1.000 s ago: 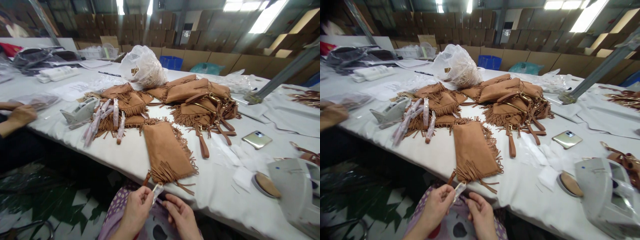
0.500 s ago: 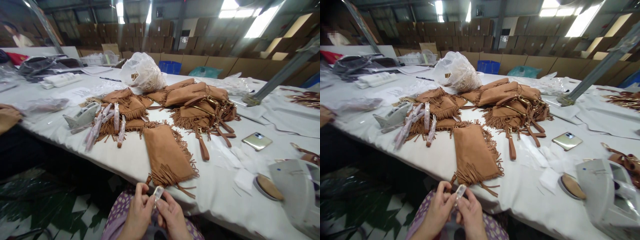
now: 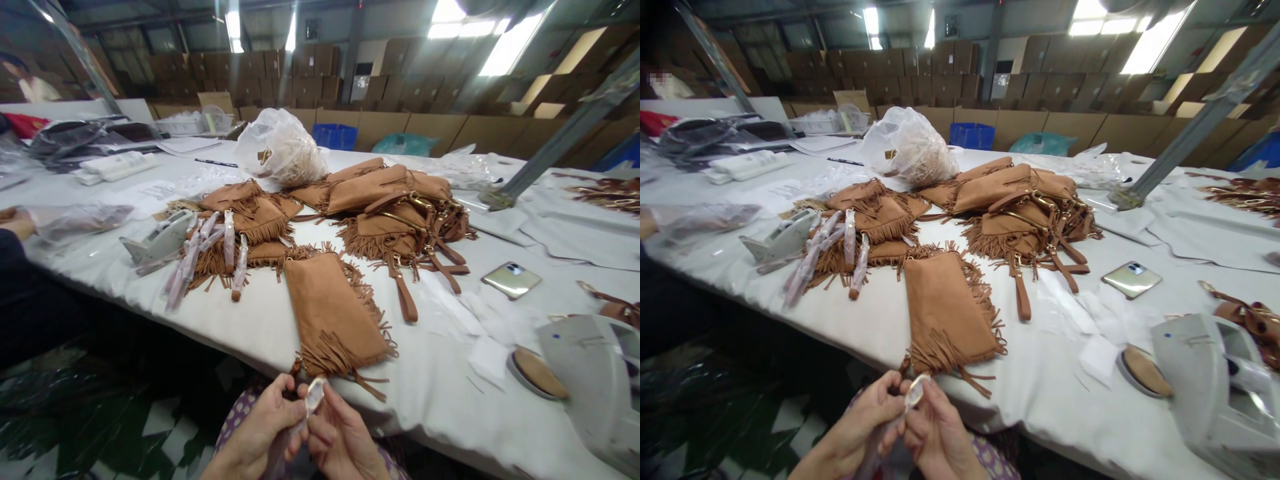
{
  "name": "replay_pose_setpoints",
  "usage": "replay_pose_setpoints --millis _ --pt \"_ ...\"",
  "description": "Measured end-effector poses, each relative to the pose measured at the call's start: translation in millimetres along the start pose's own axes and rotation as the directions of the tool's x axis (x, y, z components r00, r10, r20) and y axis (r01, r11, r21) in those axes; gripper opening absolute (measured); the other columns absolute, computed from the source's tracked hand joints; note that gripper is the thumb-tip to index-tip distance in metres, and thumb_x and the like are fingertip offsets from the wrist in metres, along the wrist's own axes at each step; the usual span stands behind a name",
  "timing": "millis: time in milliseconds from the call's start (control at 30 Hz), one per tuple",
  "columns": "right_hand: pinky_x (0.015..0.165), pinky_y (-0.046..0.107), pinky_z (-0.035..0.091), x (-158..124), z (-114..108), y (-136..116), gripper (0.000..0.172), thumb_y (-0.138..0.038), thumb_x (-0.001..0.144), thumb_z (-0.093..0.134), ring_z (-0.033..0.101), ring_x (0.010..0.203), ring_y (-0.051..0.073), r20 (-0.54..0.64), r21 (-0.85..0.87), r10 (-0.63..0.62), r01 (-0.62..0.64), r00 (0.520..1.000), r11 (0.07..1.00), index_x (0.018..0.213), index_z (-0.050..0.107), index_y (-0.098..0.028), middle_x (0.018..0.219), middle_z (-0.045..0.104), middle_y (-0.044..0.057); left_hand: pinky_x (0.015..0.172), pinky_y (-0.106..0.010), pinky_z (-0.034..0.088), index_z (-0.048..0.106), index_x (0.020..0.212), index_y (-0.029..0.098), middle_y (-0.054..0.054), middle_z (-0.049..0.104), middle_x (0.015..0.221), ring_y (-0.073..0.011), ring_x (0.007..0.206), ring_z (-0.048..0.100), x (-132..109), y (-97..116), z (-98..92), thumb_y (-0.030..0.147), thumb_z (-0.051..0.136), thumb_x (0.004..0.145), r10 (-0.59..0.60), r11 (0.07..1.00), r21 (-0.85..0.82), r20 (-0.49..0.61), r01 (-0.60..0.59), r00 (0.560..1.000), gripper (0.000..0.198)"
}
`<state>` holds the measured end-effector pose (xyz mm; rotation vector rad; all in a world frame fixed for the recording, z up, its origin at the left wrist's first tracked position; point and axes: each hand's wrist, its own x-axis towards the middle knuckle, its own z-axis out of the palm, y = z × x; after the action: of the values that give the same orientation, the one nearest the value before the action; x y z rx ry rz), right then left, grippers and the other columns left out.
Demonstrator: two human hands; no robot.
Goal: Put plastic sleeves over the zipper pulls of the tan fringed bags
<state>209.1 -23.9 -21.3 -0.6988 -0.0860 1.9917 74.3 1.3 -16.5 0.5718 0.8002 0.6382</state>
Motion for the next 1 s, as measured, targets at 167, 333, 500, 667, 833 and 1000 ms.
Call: replay_pose_setpoints --millis 167,333,500,667,833,1000 --pt "0.033 0.013 0.013 5 -2 -3 0.038 -0.046 0.076 0.069 0.005 0.031 -0.001 0.116 -0.007 0.143 -0.143 0.983 0.99 0.063 0.049 -0.016 0.038 0.026 -0.014 0.035 -0.012 0.03 0.058 0.085 0.014 0.001 0.058 0.053 -0.0051 0.036 0.048 1 -14 -7.1 0.038 0.076 0.073 -0.12 0.982 -0.129 0.118 0.135 0.986 0.033" --pt "0.033 0.013 0.015 -2 -8 0 0.036 -0.044 0.071 0.074 0.017 0.031 -0.002 -0.081 -0.199 0.015 -0.031 0.997 0.979 0.074 0.05 -0.017 0.054 0.053 -0.008 0.057 -0.021 0.05 0.064 0.08 0.01 -0.008 0.067 0.071 -0.0149 0.06 0.065 1 -31 -19.9 0.041 0.07 0.078 -0.189 0.911 -0.366 0.041 0.191 0.981 0.032" --pt "0.03 0.014 0.018 -14 -22 4 0.047 -0.055 0.07 0.069 0.039 0.028 0.004 -0.138 -0.639 -0.134 0.015 0.981 0.769 0.091 0.057 -0.015 0.053 0.059 -0.003 0.08 -0.034 0.052 0.062 0.091 0.011 -0.012 0.07 0.089 -0.0215 0.084 0.068 12 -41 -38.1 0.043 0.063 0.083 -0.268 0.801 -0.571 -0.077 0.178 0.96 0.033" --pt "0.036 0.02 0.032 -34 -35 -5 0.05 -0.059 0.071 0.063 0.049 0.034 0.009 -0.229 -0.825 -0.342 0.005 0.911 0.565 0.091 0.068 -0.014 0.063 0.065 0.004 0.07 -0.028 0.053 0.061 0.095 0.012 -0.007 0.069 0.085 -0.0175 0.076 0.068 32 -49 -46.0 0.031 0.066 0.083 -0.287 0.756 -0.642 -0.152 0.126 0.946 0.023" --pt "0.044 0.025 0.041 -42 -36 -12 0.053 -0.062 0.069 0.064 0.053 0.041 0.014 -0.262 -0.862 -0.519 0.043 0.814 0.504 0.091 0.071 -0.014 0.062 0.066 0.005 0.063 -0.025 0.051 0.063 0.095 0.009 -0.005 0.069 0.076 -0.0148 0.063 0.065 38 -56 -48.3 0.034 0.069 0.081 -0.297 0.765 -0.626 -0.133 0.152 0.946 0.029" --pt "0.044 0.025 0.041 -38 -31 -3 0.049 -0.061 0.072 0.062 0.052 0.043 0.014 -0.186 -0.895 -0.583 0.109 0.791 0.432 0.088 0.072 -0.015 0.06 0.065 0.004 0.057 -0.022 0.046 0.064 0.089 0.011 -0.002 0.062 0.064 -0.0109 0.052 0.058 30 -58 -45.5 0.033 0.07 0.079 -0.142 0.892 -0.447 -0.149 0.061 0.979 0.026"
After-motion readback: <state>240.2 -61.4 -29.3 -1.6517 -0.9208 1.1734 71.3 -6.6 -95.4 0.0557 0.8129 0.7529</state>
